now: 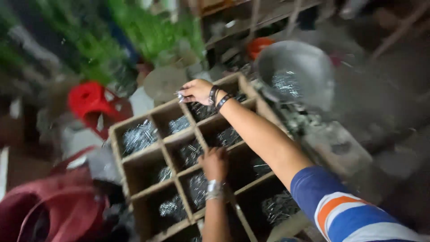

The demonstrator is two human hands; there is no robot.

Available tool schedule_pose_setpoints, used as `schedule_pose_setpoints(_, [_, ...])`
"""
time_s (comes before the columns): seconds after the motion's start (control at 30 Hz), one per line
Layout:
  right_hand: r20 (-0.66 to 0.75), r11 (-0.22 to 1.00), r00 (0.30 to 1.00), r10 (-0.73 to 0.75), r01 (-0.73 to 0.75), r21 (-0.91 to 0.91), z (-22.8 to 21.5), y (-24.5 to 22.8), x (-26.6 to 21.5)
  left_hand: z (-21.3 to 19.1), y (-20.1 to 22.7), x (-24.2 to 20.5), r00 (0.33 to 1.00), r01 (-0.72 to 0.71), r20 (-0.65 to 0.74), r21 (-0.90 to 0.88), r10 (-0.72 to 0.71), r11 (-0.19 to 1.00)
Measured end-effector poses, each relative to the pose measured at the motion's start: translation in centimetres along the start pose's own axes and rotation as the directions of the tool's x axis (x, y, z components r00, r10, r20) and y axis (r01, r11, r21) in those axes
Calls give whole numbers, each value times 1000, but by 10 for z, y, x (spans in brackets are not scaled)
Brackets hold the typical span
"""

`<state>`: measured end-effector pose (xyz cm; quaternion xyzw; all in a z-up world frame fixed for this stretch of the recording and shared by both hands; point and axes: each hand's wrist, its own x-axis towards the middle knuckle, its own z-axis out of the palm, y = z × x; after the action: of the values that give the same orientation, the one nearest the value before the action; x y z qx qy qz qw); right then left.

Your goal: The person sorts metal nails from a compartmentalized wooden box into a metal bowl using their hands. They repeatedly scoop nails from various compartments and transfer them into the bowl. Towards the end, they handle a black plastic bag.

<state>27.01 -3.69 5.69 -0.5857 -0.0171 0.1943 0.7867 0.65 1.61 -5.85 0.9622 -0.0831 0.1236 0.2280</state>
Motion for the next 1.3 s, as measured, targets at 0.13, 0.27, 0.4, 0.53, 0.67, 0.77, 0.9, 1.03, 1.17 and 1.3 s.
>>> schedule_pose_setpoints(0.13, [12,990,994,-109,107,87,-69,-66,-30,-2,5,5,988,88,124,31,-92,996])
schedule_pose_setpoints(0.27, [-34,958,973,-230,232,169,-137,-125,-73,-34,26,5,978,162,142,-68,-151,984])
schedule_pose_setpoints(0.4, [-132,937,946,-298,316,147,-201,-167,-116,-25,21,7,989,101,109,-6,-100,995])
schedule_pose_setpoints(0.53, [-481,953,824,-299,286,-101,-237,-200,-163,-19,17,6,982,130,139,-7,-128,991])
schedule_pose_setpoints(0.67, [-623,936,700,-350,227,-270,-272,-212,-184,-21,21,7,971,162,172,25,-164,986])
schedule_pose_setpoints(0.77, [-654,928,659,-371,287,-237,-295,-214,-183,-47,42,9,939,234,259,8,-228,972])
schedule_pose_setpoints(0.9, [-662,915,639,-392,196,-353,-296,-220,-193,-28,27,7,961,172,215,23,-173,985])
schedule_pose_setpoints(1.03, [-675,868,589,-444,97,-487,-301,-219,-196,-23,23,7,951,205,236,4,-200,979])
schedule_pose_setpoints(1.17, [-654,820,569,-499,65,-569,-314,-217,-194,-39,36,10,938,219,269,31,-219,975])
schedule_pose_setpoints(1.3, [-653,851,589,-477,123,-510,-315,-215,-197,-34,30,6,955,192,228,12,-189,981])
